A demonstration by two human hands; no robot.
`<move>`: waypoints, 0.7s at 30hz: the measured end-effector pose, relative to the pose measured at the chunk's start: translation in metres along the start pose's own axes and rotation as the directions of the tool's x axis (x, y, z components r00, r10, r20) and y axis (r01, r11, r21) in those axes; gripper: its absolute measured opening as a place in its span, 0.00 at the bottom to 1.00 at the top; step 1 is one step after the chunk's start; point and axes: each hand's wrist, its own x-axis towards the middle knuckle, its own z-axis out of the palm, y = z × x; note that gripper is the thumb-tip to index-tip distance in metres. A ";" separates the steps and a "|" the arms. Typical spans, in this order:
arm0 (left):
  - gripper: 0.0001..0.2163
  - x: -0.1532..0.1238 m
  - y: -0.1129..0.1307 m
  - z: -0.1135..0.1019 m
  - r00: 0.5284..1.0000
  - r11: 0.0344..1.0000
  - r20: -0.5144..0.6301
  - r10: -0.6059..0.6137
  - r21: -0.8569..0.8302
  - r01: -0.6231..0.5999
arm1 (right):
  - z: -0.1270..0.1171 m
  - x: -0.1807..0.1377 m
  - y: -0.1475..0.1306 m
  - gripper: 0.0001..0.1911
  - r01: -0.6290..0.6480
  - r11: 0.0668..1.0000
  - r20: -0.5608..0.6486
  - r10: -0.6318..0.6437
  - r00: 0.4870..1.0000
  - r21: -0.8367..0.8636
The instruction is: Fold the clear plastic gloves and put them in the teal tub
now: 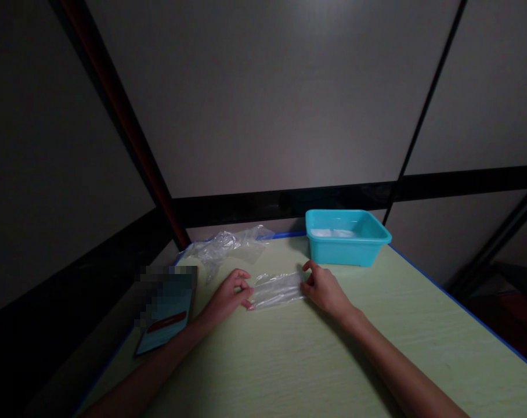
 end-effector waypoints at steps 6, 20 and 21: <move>0.13 -0.001 0.004 0.001 1.000 1.000 -0.019 0.005 0.028 -0.005 | 0.003 -0.001 0.001 0.14 0.037 0.994 -0.040 -0.041 0.998 -0.105; 0.09 0.003 0.009 -0.006 0.999 0.987 -0.053 -0.012 0.161 0.020 | 0.000 -0.001 0.000 0.22 0.167 0.978 -0.009 -0.169 0.986 -0.129; 0.09 0.004 0.009 -0.007 0.998 0.983 -0.068 0.000 0.185 0.013 | 0.000 -0.002 0.000 0.22 0.170 0.977 -0.009 -0.173 0.985 -0.131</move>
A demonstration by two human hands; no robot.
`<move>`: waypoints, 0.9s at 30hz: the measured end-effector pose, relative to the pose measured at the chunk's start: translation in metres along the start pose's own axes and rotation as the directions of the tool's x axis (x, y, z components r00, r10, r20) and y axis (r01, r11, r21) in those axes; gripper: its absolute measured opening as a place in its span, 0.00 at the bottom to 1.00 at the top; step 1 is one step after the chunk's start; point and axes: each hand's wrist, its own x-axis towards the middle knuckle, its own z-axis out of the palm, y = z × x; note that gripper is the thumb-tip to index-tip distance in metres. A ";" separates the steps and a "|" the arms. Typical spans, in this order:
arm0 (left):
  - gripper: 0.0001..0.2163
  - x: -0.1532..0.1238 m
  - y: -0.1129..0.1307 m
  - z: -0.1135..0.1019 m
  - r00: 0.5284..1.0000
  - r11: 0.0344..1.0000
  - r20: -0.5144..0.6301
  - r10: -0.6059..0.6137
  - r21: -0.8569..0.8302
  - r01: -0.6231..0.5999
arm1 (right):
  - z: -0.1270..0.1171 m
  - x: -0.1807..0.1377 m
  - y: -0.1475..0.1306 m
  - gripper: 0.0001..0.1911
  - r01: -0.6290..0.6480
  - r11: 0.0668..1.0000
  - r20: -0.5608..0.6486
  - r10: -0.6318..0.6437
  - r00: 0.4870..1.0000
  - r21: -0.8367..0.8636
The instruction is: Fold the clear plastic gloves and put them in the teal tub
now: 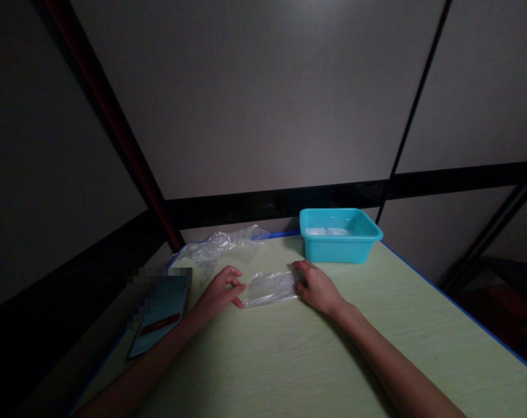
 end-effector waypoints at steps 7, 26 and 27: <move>0.14 -0.009 0.007 0.006 0.981 0.959 -0.092 0.169 0.246 -0.142 | 0.000 0.001 0.001 0.21 0.003 1.000 0.007 -0.003 1.000 0.005; 0.27 -0.015 0.000 0.011 0.873 0.685 -0.038 0.486 0.638 -0.353 | -0.018 -0.015 0.005 0.08 -0.051 0.870 0.246 -0.081 0.966 0.490; 0.28 -0.018 0.002 0.013 0.866 0.691 -0.025 0.499 0.614 -0.381 | -0.020 -0.020 0.004 0.05 0.003 0.885 0.209 -0.113 0.971 0.466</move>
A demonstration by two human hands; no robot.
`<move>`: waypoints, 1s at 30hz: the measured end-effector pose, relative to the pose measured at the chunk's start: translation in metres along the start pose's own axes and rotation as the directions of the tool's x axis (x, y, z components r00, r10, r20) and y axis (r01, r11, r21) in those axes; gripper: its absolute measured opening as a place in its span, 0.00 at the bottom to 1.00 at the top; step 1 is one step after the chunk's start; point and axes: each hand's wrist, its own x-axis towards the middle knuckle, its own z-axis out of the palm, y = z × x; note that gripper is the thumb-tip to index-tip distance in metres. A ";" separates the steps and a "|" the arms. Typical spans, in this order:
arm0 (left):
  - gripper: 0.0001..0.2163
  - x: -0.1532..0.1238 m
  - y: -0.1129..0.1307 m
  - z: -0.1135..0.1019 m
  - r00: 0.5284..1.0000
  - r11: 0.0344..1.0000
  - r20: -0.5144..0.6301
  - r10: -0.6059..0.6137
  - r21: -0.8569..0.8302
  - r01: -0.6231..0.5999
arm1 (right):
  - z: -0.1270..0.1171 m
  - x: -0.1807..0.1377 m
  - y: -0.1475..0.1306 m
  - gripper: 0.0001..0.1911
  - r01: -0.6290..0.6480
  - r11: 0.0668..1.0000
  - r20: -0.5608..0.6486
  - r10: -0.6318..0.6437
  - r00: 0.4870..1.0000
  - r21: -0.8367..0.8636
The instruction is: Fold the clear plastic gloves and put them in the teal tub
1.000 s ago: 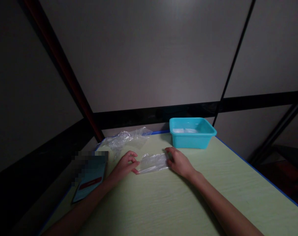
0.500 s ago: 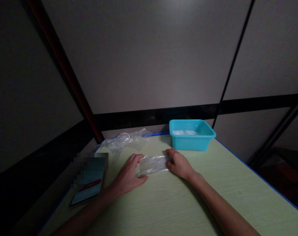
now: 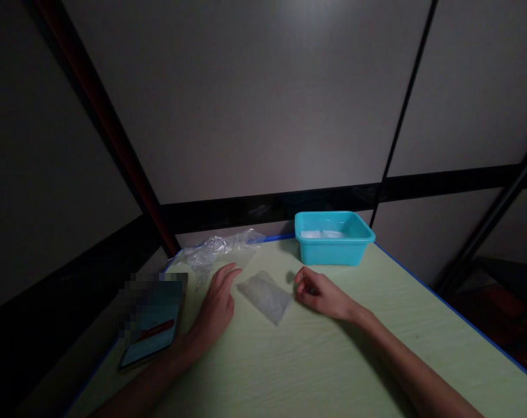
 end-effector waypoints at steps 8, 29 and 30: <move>0.23 -0.009 0.042 0.001 0.879 0.958 0.381 0.286 -0.130 -0.255 | 0.004 -0.022 -0.004 0.12 0.284 0.777 0.115 -0.266 0.957 -0.562; 0.29 -0.003 0.043 -0.005 0.634 0.889 0.662 0.399 -0.111 -0.444 | 0.003 -0.023 -0.008 0.16 0.258 0.707 0.161 -0.203 0.966 -0.658; 0.30 -0.003 0.042 -0.006 0.631 0.888 0.662 0.404 -0.117 -0.445 | 0.003 -0.023 -0.008 0.16 0.260 0.707 0.161 -0.206 0.965 -0.658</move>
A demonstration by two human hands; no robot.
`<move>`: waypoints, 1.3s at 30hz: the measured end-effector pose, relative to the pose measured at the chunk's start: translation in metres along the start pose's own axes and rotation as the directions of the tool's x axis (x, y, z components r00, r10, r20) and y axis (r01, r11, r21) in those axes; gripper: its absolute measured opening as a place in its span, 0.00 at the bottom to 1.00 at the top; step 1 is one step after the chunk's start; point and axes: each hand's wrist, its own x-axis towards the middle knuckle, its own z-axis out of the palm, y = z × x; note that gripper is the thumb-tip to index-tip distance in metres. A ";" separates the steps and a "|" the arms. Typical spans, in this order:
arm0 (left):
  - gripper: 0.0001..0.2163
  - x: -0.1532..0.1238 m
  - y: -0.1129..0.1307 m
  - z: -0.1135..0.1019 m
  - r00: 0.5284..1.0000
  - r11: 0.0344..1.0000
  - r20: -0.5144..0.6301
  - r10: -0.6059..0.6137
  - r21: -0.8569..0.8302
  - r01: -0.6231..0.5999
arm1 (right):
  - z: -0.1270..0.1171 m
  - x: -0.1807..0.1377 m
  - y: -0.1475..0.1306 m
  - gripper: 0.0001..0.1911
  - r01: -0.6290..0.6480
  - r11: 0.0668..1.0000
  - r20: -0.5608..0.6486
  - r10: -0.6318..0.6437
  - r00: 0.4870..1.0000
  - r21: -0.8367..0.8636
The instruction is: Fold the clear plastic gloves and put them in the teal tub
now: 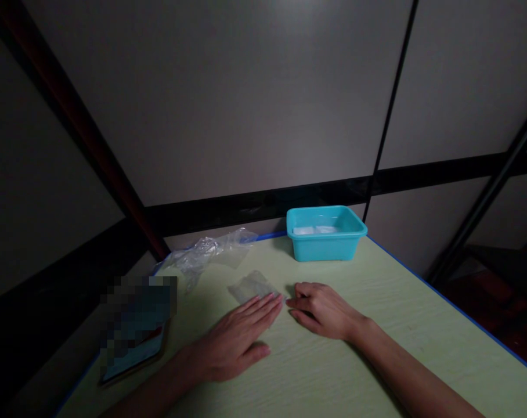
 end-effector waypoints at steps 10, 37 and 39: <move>0.30 -0.003 0.001 -0.002 1.000 0.999 -0.012 0.018 -0.028 -0.018 | 0.000 0.001 0.000 0.16 0.019 1.000 -0.031 -0.019 0.999 -0.018; 0.28 -0.005 -0.006 -0.002 1.000 0.998 -0.020 0.004 -0.069 -0.006 | 0.000 0.002 0.002 0.16 0.005 1.000 -0.043 -0.005 0.999 0.017; 0.29 -0.007 -0.011 -0.003 1.000 0.998 -0.010 -0.011 -0.062 0.011 | 0.001 0.002 0.002 0.16 0.002 1.000 -0.038 -0.001 0.999 0.016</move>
